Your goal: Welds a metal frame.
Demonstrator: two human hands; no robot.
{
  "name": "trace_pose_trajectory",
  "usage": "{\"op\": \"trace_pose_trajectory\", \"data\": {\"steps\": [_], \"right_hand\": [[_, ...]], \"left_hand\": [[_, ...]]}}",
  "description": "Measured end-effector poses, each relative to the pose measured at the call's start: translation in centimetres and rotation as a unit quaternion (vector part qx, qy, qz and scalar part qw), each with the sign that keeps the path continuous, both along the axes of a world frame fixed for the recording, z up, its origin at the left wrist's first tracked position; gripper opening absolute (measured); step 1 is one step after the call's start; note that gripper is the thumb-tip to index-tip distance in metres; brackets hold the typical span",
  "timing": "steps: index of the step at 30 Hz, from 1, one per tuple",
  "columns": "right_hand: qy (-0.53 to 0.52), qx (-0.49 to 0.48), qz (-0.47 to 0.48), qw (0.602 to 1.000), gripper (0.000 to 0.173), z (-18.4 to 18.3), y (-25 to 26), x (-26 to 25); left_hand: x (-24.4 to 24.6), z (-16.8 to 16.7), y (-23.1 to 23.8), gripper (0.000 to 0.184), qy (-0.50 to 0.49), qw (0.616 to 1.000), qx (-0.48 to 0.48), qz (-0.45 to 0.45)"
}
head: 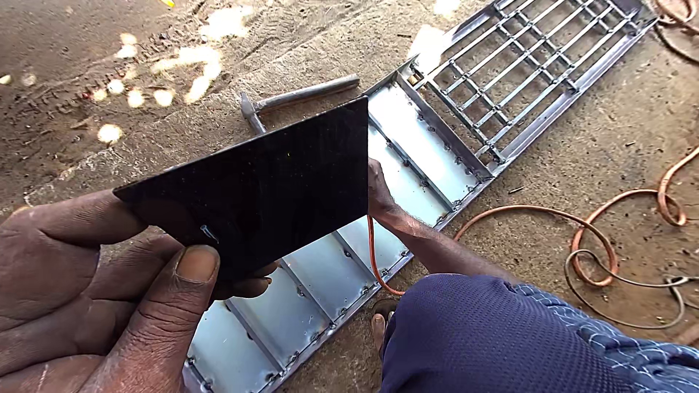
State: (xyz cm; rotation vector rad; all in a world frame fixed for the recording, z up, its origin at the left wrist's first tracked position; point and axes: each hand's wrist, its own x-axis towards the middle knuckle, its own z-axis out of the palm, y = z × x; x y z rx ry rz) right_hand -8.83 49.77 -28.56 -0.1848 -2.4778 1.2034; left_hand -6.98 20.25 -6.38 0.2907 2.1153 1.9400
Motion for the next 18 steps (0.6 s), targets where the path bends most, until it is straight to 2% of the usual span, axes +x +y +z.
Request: {"op": "trace_pose_trajectory", "data": {"steps": [7, 9, 12, 18], "right_hand": [[-0.007, 0.022, -0.003, 1.000, 0.089, -0.3, 0.0, -0.1], [-0.021, 0.046, -0.005, 0.999, 0.085, -0.1, 0.5, 0.2], [-0.058, 0.029, -0.032, 0.997, 0.093, 1.1, 0.8, 1.2], [-0.044, 0.039, -0.042, 0.997, 0.094, 1.2, 1.4, 1.3]], "left_hand": [[-0.2, -0.2, -0.2, 0.022, -0.004, 1.000, 0.002, -0.001], [-0.4, -0.2, -0.3, 0.023, -0.017, 0.999, 0.015, 0.023], [-0.6, 0.1, -0.6, 0.023, -0.047, 0.994, 0.048, 0.082], [-1.1, 0.8, -0.8, 0.030, -0.115, 0.976, 0.109, 0.150]]}}
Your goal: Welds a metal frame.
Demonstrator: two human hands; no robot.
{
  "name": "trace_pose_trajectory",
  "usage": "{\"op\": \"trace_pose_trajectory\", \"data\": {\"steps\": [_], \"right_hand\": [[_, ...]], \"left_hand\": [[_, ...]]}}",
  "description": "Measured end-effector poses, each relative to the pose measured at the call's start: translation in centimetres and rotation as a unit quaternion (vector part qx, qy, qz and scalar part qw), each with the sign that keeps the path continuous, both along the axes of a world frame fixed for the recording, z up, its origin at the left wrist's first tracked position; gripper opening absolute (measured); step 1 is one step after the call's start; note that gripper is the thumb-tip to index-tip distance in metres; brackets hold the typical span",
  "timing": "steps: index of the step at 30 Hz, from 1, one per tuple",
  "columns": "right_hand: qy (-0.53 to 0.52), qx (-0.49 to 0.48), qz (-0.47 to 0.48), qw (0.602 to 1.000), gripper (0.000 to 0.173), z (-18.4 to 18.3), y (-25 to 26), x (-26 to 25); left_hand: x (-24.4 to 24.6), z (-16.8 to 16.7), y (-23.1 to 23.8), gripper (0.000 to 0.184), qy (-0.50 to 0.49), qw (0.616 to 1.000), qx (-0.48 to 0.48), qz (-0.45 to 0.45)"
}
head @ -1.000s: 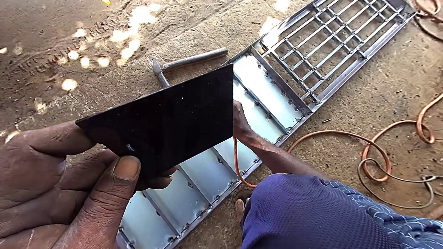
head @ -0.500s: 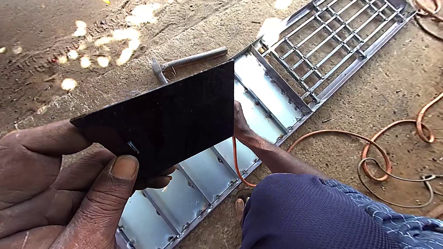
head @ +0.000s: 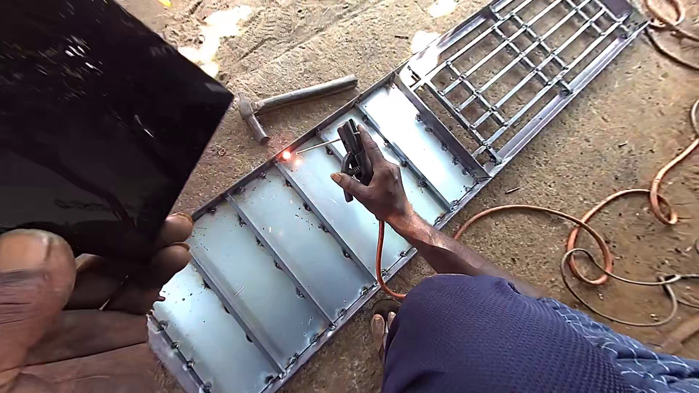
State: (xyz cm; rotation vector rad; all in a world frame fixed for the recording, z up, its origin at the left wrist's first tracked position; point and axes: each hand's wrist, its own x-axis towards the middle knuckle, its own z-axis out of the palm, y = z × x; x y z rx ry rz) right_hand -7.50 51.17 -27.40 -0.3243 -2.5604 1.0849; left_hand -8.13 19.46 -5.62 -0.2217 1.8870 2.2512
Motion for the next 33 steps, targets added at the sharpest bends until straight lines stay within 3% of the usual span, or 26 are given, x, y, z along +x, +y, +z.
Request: {"op": "trace_pose_trajectory", "data": {"steps": [16, 26, 33], "right_hand": [[0.007, -0.001, 0.028, 1.000, 0.094, -2.1, -1.1, -2.2], [0.056, -0.035, 0.041, 0.997, 0.088, -1.2, -1.8, -1.1], [0.088, -0.022, 0.049, 0.995, 0.088, -1.5, -1.7, -1.0]], "left_hand": [[0.3, 0.1, 0.4, 0.028, 0.000, 1.000, 0.017, -0.014], [0.8, -1.2, 0.5, 0.022, 0.099, 0.980, -0.084, -0.149], [1.0, -1.3, 0.5, 0.024, 0.117, 0.976, -0.103, -0.153]]}}
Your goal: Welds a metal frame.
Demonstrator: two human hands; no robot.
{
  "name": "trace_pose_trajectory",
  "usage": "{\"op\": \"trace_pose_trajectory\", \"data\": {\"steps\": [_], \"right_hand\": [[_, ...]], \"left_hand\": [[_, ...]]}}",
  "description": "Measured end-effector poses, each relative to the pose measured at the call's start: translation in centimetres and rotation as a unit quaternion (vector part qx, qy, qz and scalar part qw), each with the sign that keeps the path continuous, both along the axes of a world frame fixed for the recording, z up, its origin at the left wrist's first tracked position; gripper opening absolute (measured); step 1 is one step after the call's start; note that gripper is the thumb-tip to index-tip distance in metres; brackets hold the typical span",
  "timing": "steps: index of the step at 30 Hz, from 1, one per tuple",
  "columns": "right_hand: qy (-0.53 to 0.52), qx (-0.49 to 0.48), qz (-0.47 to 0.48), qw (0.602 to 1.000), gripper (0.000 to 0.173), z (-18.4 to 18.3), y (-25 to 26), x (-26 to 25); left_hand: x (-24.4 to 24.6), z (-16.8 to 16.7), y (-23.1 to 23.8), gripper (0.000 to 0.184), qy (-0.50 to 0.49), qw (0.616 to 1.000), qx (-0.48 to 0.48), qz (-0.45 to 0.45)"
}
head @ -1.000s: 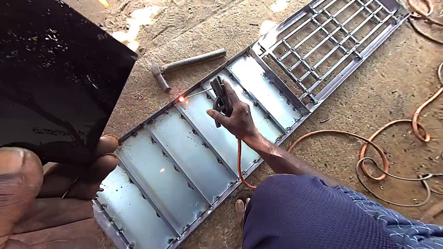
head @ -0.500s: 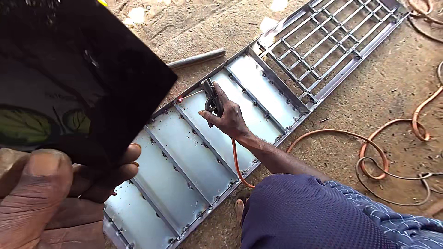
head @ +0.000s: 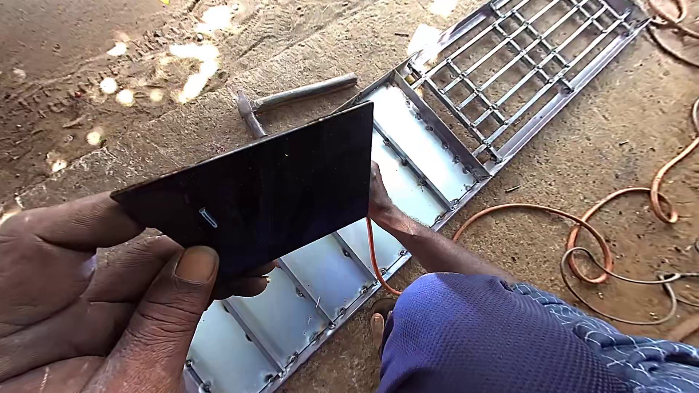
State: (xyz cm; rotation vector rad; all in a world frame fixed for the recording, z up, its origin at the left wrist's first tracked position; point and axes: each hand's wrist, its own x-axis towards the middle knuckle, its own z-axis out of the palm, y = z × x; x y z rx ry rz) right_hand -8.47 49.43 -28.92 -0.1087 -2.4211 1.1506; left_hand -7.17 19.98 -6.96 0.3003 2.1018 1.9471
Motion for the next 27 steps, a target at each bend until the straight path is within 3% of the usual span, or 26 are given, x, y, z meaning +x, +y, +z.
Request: {"op": "trace_pose_trajectory", "data": {"steps": [12, 18, 27], "right_hand": [[-0.042, 0.019, -0.008, 0.999, 0.088, -0.5, 0.5, -0.7], [-0.077, 0.010, -0.053, 0.996, 0.095, 1.6, 1.4, 0.5], [-0.086, 0.017, -0.050, 0.995, 0.095, 0.9, 1.8, 0.0]], "left_hand": [[-0.2, 0.0, 0.2, 0.024, -0.001, 1.000, 0.009, 0.028], [-1.0, 0.8, -0.7, 0.026, -0.073, 0.989, 0.077, 0.104], [-0.9, 1.6, -0.4, 0.027, -0.089, 0.969, 0.130, 0.192]]}}
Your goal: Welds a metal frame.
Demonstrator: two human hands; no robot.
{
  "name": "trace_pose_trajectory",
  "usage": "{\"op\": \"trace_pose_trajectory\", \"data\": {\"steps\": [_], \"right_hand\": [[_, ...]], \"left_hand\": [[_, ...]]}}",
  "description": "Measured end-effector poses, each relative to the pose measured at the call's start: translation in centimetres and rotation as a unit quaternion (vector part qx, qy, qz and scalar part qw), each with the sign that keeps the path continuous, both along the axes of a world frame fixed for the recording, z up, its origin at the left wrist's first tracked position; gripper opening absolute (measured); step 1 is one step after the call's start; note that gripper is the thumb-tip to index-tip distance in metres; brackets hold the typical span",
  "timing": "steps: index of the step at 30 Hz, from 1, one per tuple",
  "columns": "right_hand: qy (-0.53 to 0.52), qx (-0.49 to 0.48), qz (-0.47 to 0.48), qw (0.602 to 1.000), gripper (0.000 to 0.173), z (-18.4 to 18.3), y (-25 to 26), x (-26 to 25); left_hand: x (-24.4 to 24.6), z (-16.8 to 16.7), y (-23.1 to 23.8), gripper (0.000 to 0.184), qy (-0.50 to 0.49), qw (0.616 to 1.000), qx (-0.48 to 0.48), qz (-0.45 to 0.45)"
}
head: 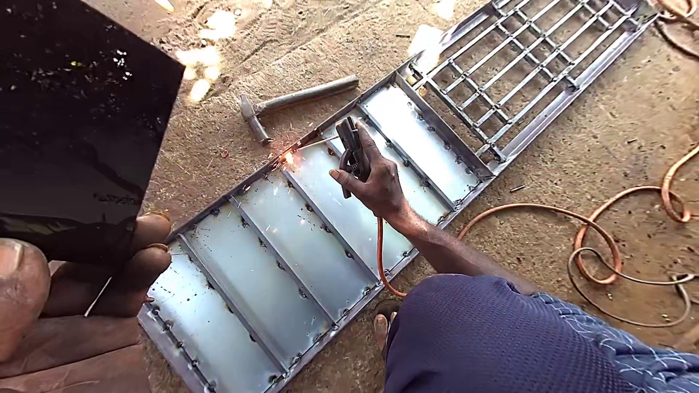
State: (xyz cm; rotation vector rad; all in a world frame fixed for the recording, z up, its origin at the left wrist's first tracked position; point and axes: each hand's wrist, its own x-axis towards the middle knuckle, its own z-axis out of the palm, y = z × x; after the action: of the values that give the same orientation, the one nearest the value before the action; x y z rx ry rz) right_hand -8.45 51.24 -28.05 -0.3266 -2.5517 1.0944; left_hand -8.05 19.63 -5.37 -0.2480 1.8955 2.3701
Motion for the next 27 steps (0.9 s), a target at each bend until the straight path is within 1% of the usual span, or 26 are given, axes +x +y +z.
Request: {"op": "trace_pose_trajectory", "data": {"steps": [4, 9, 14, 23, 27], "right_hand": [[-0.004, 0.006, 0.003, 1.000, 0.094, -0.3, -0.1, -0.3], [0.005, -0.006, 0.014, 1.000, 0.094, -0.9, -0.3, -0.7], [0.008, 0.002, 0.019, 1.000, 0.094, -1.3, -0.3, -0.9], [0.000, 0.010, 0.024, 1.000, 0.094, -1.4, -0.4, -1.0], [-0.003, 0.003, 0.023, 1.000, 0.094, -1.5, -0.6, -1.1]], "left_hand": [[0.0, 0.0, -0.1, 0.026, 0.000, 1.000, -0.008, -0.003], [0.0, 0.0, 0.3, 0.027, 0.007, 1.000, -0.004, 0.004], [0.1, -0.1, 0.3, 0.028, 0.014, 1.000, 0.006, 0.002], [0.1, -0.2, 0.5, 0.030, 0.009, 1.000, 0.007, 0.010], [0.1, -0.3, 0.3, 0.031, 0.008, 1.000, 0.011, -0.012]]}}
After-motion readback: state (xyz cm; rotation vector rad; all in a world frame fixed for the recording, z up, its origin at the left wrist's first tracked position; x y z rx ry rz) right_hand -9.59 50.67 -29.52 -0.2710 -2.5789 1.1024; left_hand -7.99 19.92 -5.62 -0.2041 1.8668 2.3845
